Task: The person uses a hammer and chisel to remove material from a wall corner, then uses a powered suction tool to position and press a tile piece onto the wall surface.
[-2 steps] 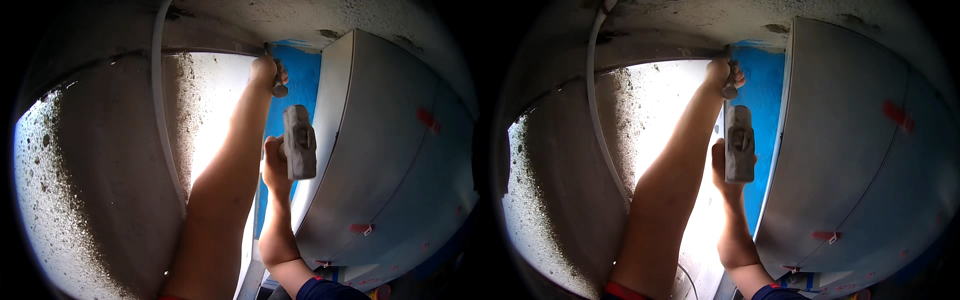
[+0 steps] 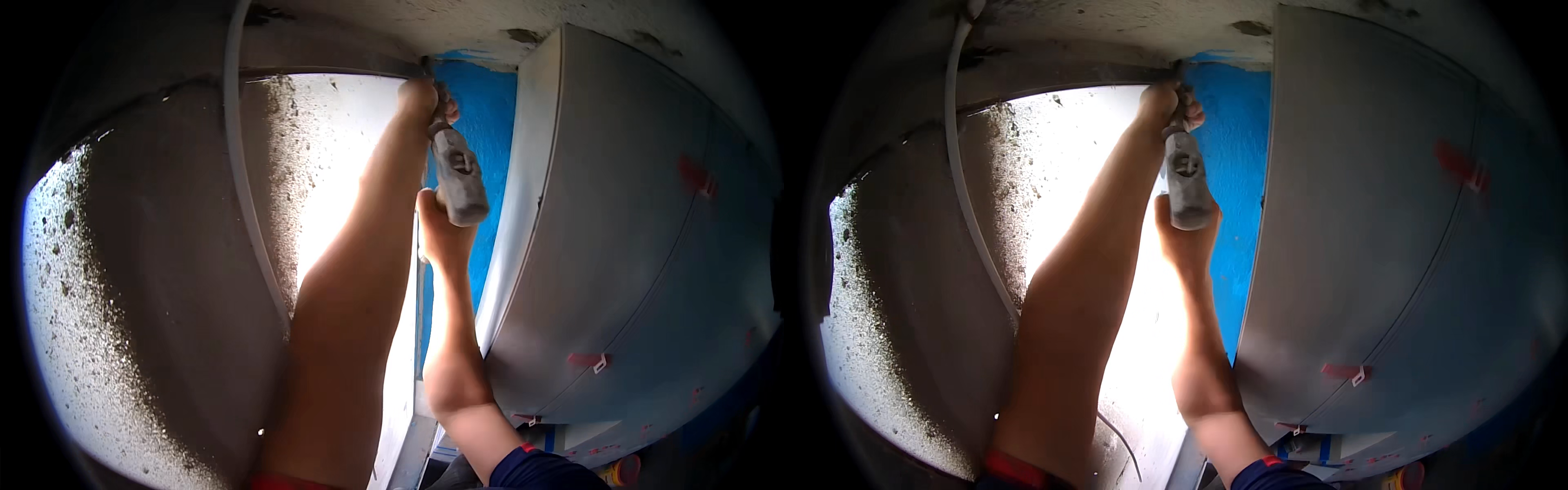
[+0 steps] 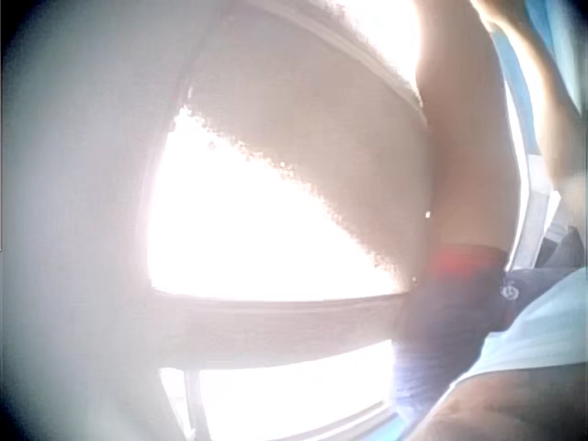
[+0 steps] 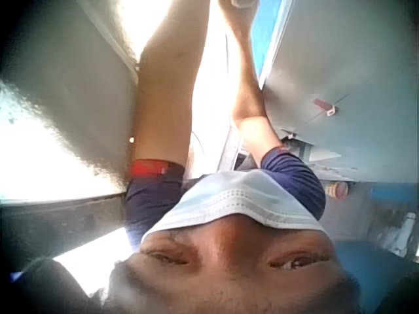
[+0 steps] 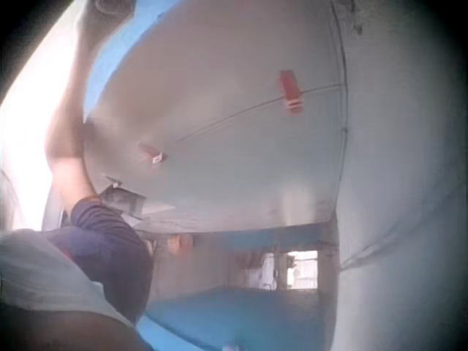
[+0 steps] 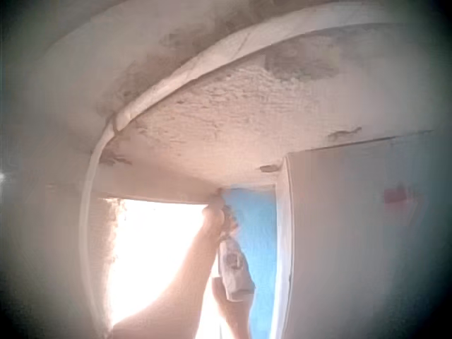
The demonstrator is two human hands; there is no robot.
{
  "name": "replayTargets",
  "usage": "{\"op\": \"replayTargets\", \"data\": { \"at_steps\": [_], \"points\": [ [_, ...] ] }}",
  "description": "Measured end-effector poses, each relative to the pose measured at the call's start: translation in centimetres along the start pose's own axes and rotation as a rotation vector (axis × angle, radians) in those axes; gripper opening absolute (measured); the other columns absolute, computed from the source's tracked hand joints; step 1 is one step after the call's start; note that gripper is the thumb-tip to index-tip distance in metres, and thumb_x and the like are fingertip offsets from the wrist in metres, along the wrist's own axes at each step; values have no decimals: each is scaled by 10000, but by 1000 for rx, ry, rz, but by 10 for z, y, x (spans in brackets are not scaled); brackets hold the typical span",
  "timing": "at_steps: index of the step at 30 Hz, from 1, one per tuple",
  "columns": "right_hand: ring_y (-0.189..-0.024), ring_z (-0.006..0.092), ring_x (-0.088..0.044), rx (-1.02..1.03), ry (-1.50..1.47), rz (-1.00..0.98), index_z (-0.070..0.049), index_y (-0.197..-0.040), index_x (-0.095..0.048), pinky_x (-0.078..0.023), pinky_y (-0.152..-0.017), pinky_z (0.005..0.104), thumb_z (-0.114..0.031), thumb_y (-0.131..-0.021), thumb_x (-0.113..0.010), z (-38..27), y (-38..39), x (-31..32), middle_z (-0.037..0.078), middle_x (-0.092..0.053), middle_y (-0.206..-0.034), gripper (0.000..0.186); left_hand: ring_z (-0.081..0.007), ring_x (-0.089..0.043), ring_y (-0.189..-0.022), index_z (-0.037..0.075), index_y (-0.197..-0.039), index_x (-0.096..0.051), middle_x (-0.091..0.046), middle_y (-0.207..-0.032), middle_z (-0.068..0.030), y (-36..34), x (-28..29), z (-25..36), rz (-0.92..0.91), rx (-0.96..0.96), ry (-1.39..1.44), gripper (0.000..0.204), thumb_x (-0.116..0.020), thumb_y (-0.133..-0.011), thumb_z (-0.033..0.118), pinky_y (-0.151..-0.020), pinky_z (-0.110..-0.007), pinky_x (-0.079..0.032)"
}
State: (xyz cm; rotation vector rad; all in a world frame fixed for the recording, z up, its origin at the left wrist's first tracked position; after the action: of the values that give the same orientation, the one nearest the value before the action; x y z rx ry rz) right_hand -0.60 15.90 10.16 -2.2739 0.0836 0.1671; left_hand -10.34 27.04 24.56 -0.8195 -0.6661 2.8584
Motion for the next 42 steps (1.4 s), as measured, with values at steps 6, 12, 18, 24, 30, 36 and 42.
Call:
{"op": "replayTargets", "data": {
  "at_steps": [6, 12, 18, 24, 30, 36, 42],
  "points": [
    [-698, 181, -648, 51, -69, 53, 32, -971, -609, -516, -657, 310, -16, -765, -657, -2, 70, 22, 120, -672, -789, 217, -173, -325, -440, 94, -711, -426, -357, -534, -37, 40, 2, -21, 158, -89, -237, 362, -415, -1010, 299, -458, -363, -278],
    [-657, 151, -628, 133, -159, 39, 1, -890, -580, -495, -598, 286, -40, -768, -711, -5, 111, 32, 110, -634, -742, 184, -159, -366, -432, 95, -784, -468, -397, -515, -14, 88, -19, -32, 100, -144, -88, 343, -365, -1031, 310, -485, -325, -329],
    [-628, 126, -588, 112, -92, 70, -6, -907, -590, -482, -590, 267, -46, -763, -689, 10, 115, 31, 71, -617, -717, 179, -170, -360, -423, 120, -734, -458, -411, -505, -37, 90, -24, -17, 110, -164, -63, 372, -352, -1016, 338, -470, -336, -314],
    [-638, 119, -581, 159, -143, 101, -28, -917, -587, -475, -587, 265, -96, -773, -714, 34, 96, 10, 50, -607, -722, 204, -160, -335, -419, 131, -722, -441, -399, -497, -35, 87, -21, -16, 25, -133, -33, 417, -328, -1025, 395, -451, -341, -302],
    [-855, 152, -614, 307, -141, 153, -41, -1014, -568, -480, -737, 287, -53, -803, -732, 57, 88, 1, 59, -641, -909, 267, -153, -303, -403, 148, -705, -406, -344, -463, -15, 89, -20, -13, -65, -112, 2, 478, -263, -1041, 456, -436, -324, -274],
    [-574, 148, -627, 380, -80, 309, -30, -846, -622, -495, -536, 273, -127, -744, -731, 31, 56, 9, 66, -637, -694, 177, -152, -275, -388, 151, -704, -404, -326, -453, -5, 88, -17, -18, -72, -144, 32, 495, -248, -1044, 474, -430, -317, -260],
    [-570, 98, -567, 601, 20, 262, -17, -871, -590, -451, -516, 246, -88, -788, -698, 11, 86, 16, 50, -618, -681, 154, -145, -283, -385, 146, -708, -406, -334, -460, -5, 88, -13, -12, -37, -121, 4, 485, -245, -1049, 451, -432, -311, -268]
  ]
}}
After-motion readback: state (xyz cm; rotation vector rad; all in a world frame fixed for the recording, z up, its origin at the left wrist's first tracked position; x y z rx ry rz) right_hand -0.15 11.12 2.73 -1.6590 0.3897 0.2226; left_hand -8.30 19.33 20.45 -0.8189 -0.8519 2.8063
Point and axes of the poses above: each hand's wrist, its own y-axis away from the middle knuckle, its own x-axis out of the back of the hand, z = x × y, the point moved 7 cm from there along -y, towards the middle knuckle
